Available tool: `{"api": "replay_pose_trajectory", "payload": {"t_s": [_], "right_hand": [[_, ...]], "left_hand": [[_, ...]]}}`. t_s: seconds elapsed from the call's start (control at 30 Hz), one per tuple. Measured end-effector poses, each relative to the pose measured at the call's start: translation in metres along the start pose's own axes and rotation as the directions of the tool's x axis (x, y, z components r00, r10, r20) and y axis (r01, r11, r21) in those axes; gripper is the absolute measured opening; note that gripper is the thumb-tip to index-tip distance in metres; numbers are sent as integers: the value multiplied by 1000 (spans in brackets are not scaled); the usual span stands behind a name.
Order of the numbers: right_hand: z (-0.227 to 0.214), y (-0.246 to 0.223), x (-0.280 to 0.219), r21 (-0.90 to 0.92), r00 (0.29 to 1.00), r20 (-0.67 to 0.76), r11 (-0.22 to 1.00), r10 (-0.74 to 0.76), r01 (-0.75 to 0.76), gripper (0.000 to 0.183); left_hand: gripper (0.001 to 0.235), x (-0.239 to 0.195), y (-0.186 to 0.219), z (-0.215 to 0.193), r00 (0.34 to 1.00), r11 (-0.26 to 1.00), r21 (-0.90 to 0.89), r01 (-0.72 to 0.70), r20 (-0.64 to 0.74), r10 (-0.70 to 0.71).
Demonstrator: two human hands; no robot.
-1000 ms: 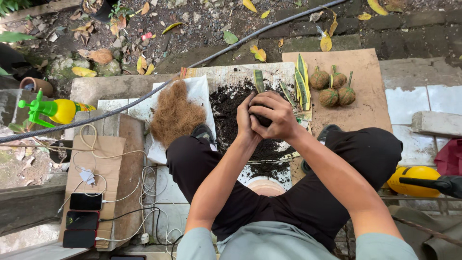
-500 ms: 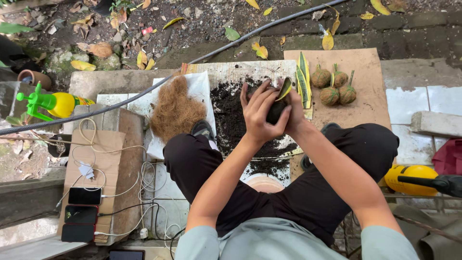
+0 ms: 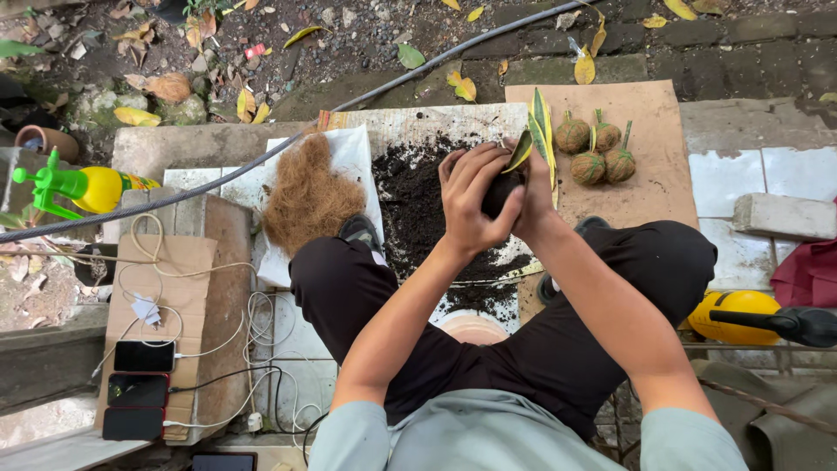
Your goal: The person sits cross-legged and wraps a small plant with soil and fibrous material by hand. They repeatedly add soil, press it around the plant, and adjust the wrapping to form a compact ball.
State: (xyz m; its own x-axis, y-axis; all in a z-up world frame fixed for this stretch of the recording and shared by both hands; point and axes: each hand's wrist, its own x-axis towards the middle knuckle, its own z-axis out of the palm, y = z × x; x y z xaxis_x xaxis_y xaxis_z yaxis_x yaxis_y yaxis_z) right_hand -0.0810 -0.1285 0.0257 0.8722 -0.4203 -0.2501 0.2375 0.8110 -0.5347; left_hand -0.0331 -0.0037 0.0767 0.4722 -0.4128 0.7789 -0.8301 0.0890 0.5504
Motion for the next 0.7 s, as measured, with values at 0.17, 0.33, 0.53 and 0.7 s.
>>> {"api": "replay_pose_trajectory", "payload": {"t_s": [0.17, 0.33, 0.53, 0.7], "right_hand": [[-4, 3, -5, 1, 996, -35, 997, -81, 81, 31], [-8, 6, -8, -1, 998, 24, 998, -57, 57, 35], [5, -6, -20, -76, 980, 185, 993, -71, 86, 44], [36, -16, -38, -284, 933, 351, 939, -86, 193, 62]], "left_hand": [[41, 5, -8, 2, 992, 990, -85, -115, 47, 120], [40, 4, -15, 10, 994, 987, -141, -80, 57, 89], [36, 4, -6, 3, 996, 990, -106, -91, 2, 92], [33, 4, -11, -2, 998, 964, -260, 46, -38, -58]]}}
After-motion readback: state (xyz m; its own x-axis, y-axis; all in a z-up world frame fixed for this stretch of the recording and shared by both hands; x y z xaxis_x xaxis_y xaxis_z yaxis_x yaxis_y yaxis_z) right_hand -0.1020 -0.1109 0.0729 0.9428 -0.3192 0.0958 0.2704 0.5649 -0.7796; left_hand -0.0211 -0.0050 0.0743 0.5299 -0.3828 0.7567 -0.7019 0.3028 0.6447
